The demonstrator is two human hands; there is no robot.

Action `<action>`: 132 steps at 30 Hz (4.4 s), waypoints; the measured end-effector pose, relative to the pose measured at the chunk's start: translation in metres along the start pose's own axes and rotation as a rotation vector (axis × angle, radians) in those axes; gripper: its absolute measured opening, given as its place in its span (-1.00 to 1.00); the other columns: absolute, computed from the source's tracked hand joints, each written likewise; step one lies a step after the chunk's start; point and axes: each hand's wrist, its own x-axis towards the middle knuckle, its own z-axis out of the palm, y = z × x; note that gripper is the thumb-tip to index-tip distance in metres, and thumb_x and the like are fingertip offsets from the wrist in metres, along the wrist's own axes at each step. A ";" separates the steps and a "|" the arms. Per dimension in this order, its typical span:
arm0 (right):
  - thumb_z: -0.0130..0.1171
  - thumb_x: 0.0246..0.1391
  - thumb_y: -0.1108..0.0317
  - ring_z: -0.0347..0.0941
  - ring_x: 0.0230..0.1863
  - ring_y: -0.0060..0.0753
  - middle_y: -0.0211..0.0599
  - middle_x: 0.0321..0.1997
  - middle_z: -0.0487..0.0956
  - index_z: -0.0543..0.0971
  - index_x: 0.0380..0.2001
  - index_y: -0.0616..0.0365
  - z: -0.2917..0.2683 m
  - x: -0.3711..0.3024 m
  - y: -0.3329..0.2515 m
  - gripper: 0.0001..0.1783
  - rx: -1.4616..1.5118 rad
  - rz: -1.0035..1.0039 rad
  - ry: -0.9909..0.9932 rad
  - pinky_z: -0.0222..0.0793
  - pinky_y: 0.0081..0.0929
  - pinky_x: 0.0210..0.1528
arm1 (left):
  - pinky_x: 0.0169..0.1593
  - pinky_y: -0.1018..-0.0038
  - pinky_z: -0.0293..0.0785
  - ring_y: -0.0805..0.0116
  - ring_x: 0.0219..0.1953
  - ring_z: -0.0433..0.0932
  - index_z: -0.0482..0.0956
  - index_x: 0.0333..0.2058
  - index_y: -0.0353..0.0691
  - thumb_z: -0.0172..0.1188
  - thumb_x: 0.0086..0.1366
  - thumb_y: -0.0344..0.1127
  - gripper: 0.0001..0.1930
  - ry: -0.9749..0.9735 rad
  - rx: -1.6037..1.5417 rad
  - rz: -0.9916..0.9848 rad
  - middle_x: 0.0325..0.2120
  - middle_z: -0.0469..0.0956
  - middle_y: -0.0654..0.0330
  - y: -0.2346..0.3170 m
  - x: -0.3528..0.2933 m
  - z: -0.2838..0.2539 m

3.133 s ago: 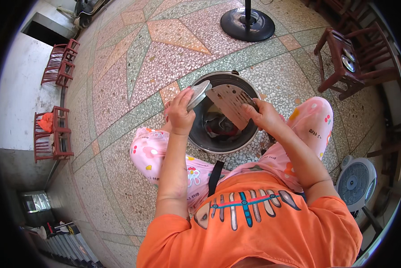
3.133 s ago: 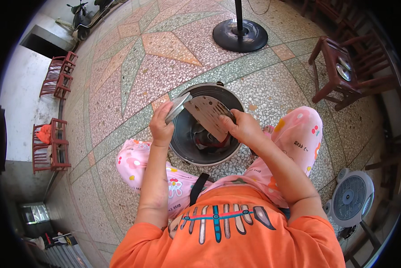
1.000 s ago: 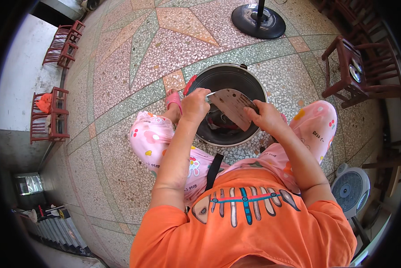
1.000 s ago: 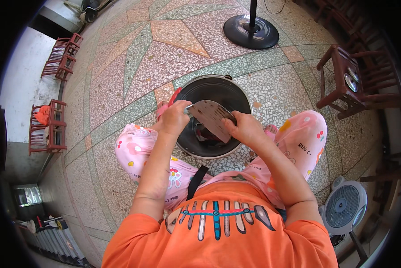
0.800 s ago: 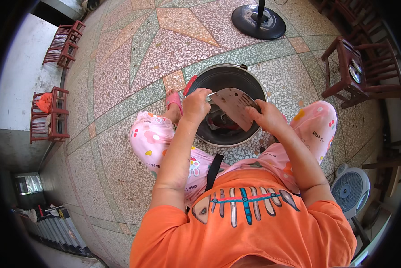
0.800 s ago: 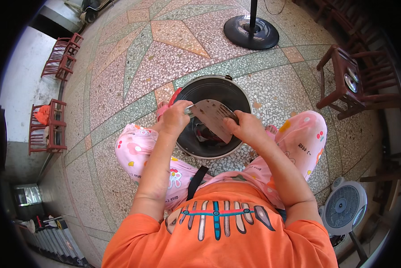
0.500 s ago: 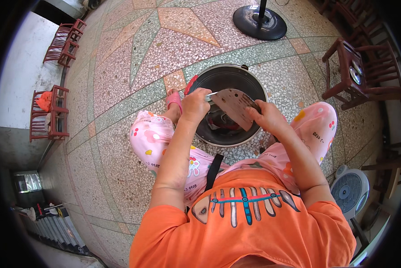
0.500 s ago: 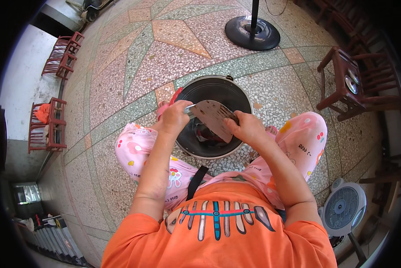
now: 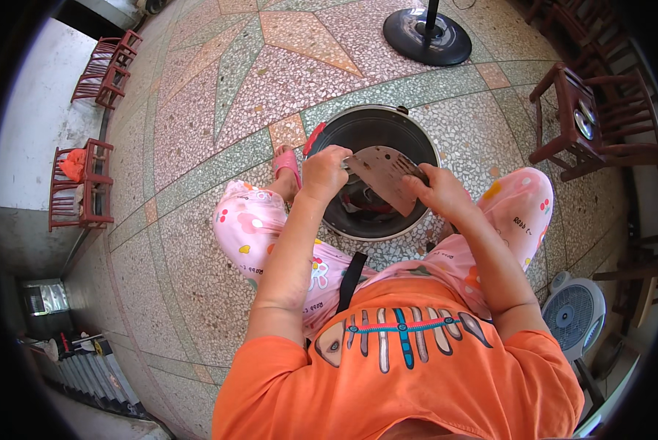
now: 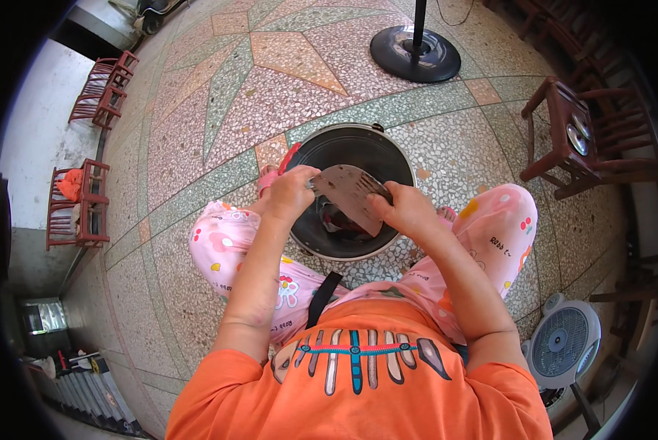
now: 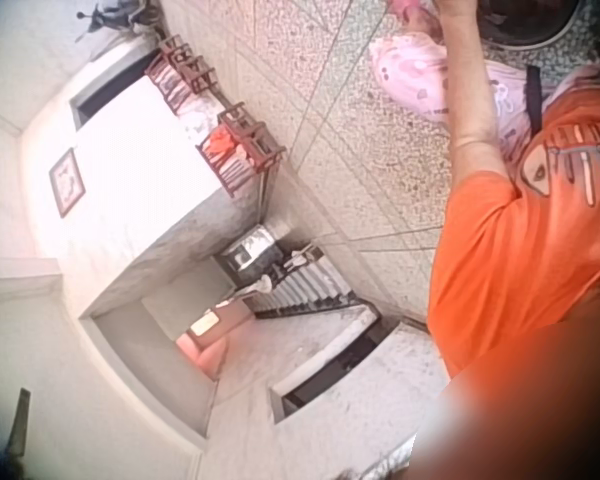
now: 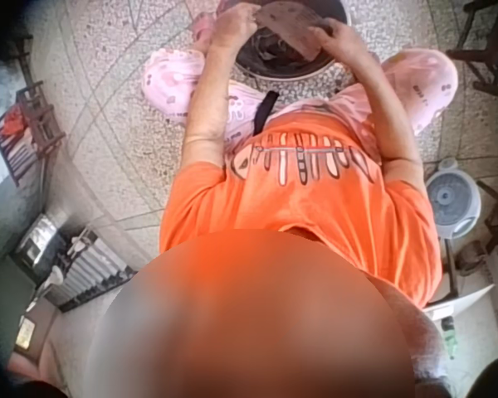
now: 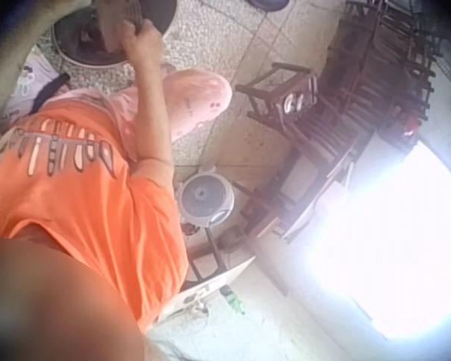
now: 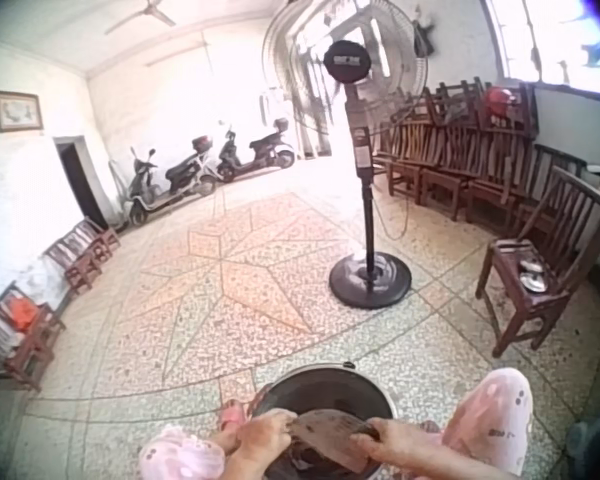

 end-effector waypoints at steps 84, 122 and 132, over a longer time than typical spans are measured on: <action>0.13 0.07 0.33 0.26 -0.79 -0.41 -0.29 -0.69 0.38 0.42 -0.31 0.20 0.003 0.019 0.025 -0.81 1.492 0.093 0.074 0.18 -0.47 -0.73 | -0.20 0.10 0.51 0.05 -0.13 0.52 0.24 0.13 -0.11 -0.08 0.16 -0.50 -0.49 -0.166 -1.786 -1.052 -0.03 0.43 0.02 -0.033 -0.001 0.049; 0.20 0.09 0.29 0.29 -0.77 -0.59 -0.40 -0.68 0.42 0.50 -0.41 0.21 0.037 0.022 0.021 -0.80 1.024 -0.142 0.091 0.18 -0.63 -0.74 | -0.18 0.06 0.53 0.02 -0.06 0.50 0.11 0.29 0.06 -0.14 0.10 -0.57 -0.28 -0.170 -1.558 -1.095 0.09 0.35 0.05 0.013 -0.011 0.048; 0.23 0.07 0.23 0.26 -0.80 -0.63 -0.44 -0.71 0.42 0.50 -0.43 0.20 0.025 0.030 0.030 -0.76 1.051 -0.169 0.187 0.16 -0.62 -0.75 | -0.24 0.06 0.60 -0.04 -0.06 0.52 0.02 0.32 -0.03 -0.21 0.13 -0.57 -0.29 -0.157 -1.543 -1.057 0.10 0.33 -0.06 0.010 -0.007 0.042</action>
